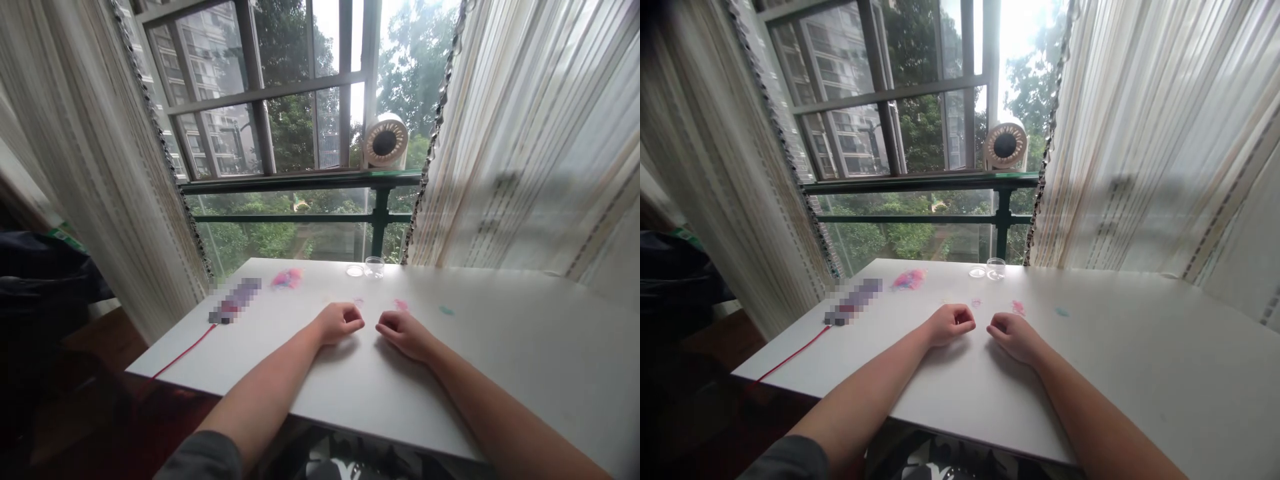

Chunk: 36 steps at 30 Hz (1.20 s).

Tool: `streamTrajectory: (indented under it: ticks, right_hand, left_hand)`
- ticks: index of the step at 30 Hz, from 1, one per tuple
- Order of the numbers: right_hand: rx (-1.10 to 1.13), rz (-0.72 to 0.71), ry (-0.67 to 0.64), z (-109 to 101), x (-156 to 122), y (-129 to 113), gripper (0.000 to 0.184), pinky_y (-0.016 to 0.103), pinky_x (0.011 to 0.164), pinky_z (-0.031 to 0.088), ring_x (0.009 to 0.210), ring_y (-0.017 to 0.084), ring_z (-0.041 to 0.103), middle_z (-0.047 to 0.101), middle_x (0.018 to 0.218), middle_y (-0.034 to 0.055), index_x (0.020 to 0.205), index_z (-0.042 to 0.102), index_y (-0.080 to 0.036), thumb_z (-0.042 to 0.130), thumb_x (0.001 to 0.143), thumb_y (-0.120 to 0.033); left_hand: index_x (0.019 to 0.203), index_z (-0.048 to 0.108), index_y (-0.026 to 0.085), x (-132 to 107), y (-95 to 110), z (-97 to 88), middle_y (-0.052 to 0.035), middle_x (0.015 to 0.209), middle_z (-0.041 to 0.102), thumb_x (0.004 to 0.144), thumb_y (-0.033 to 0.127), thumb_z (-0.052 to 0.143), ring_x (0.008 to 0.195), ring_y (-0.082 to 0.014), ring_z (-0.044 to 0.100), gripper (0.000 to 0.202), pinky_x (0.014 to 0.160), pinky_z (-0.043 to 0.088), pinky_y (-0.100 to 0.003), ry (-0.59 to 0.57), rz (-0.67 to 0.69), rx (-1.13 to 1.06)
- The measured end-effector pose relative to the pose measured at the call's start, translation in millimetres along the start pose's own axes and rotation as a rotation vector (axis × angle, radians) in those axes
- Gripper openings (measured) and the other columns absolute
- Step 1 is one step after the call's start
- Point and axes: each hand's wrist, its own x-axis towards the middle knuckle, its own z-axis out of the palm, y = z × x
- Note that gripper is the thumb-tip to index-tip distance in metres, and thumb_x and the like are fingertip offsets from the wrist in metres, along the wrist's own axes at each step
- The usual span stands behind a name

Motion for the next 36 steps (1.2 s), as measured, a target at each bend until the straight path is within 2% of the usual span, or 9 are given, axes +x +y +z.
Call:
streamTrajectory:
  ticks: [4,7,9,12,14,17,20,25,36]
  right_hand:
    - [0.048,0.025,0.009,-3,0,2,0.024,0.023,0.054,0.034,0.056,0.011,0.043,0.051,0.058,-0.0009,0.065,0.053,-0.016,0.045,0.076,-0.035]
    - [0.067,0.042,-0.005,-3,0,1,0.024,0.024,0.053,0.034,0.055,0.011,0.043,0.05,0.057,-0.0009,0.065,0.053,-0.016,0.045,0.076,-0.036]
    - [0.07,0.048,-0.01,-3,1,1,0.024,0.024,0.053,0.033,0.055,0.011,0.042,0.049,0.057,-0.001,0.065,0.053,-0.016,0.045,0.076,-0.037]
    - [0.066,0.051,-0.011,-2,1,2,0.024,0.024,0.053,0.033,0.055,0.011,0.042,0.048,0.057,-0.0012,0.065,0.052,-0.016,0.045,0.076,-0.037]
    - [0.064,0.052,-0.013,-2,1,2,0.024,0.024,0.052,0.032,0.055,0.011,0.042,0.048,0.057,-0.0013,0.065,0.052,-0.016,0.045,0.076,-0.036]
    - [0.065,0.048,-0.013,-2,0,3,0.023,0.024,0.052,0.032,0.055,0.011,0.041,0.048,0.057,-0.0015,0.066,0.052,-0.017,0.045,0.076,-0.036]
    - [0.07,0.049,-0.014,-1,1,4,0.023,0.024,0.053,0.033,0.054,0.011,0.041,0.048,0.057,-0.0016,0.066,0.052,-0.017,0.045,0.076,-0.036]
    - [0.078,0.05,-0.017,-2,1,3,0.024,0.024,0.052,0.033,0.054,0.011,0.041,0.048,0.057,-0.0012,0.066,0.052,-0.016,0.045,0.076,-0.037]
    - [0.073,0.054,-0.02,-3,1,2,0.026,0.024,0.053,0.034,0.055,0.011,0.044,0.051,0.058,-0.0005,0.066,0.053,-0.016,0.045,0.075,-0.039]
  left_hand:
    - [0.077,0.062,0.016,2,-8,-6.7,-0.0006,0.071,0.061,0.071,0.038,0.051,0.062,-0.01,0.052,0.025,0.058,0.04,-0.021,0.03,-0.037,0.033]
    - [0.082,0.061,0.018,3,-17,-18.8,-0.002,0.078,0.063,0.071,0.039,0.051,0.071,-0.0124,0.055,0.026,0.066,0.043,-0.023,0.129,-0.125,0.088]
    - [0.087,0.061,0.019,4,-26,-29.6,-0.0046,0.09,0.062,0.071,0.042,0.05,0.084,-0.016,0.055,0.03,0.075,0.042,-0.026,0.223,-0.247,0.181]
    - [0.098,0.058,0.022,3,-41,-47.2,-0.0095,0.113,0.052,0.065,0.05,0.054,0.108,-0.0271,0.044,0.043,0.087,0.036,-0.039,0.334,-0.562,0.402]
    - [0.107,0.053,0.023,2,-52,-58.0,-0.0113,0.123,0.044,0.061,0.055,0.054,0.115,-0.0313,0.037,0.056,0.09,0.032,-0.046,0.343,-0.738,0.48]
    - [0.115,0.047,0.023,1,-66,-69.7,-0.0121,0.13,0.037,0.063,0.059,0.049,0.119,-0.0329,0.032,0.063,0.091,0.03,-0.049,0.333,-0.87,0.516]
    - [0.117,0.046,0.023,0,-74,-74.1,-0.0114,0.133,0.035,0.063,0.059,0.046,0.121,-0.0339,0.029,0.065,0.091,0.029,-0.049,0.306,-0.92,0.524]
    - [0.117,0.046,0.023,-1,-78,-72.6,-0.0097,0.134,0.035,0.067,0.054,0.044,0.122,-0.0323,0.027,0.059,0.093,0.026,-0.049,0.289,-0.928,0.556]
    - [0.111,0.05,0.022,0,-82,-71.2,-0.0135,0.128,0.041,0.063,0.057,0.047,0.119,-0.0338,0.031,0.06,0.091,0.028,-0.047,0.327,-0.932,0.58]
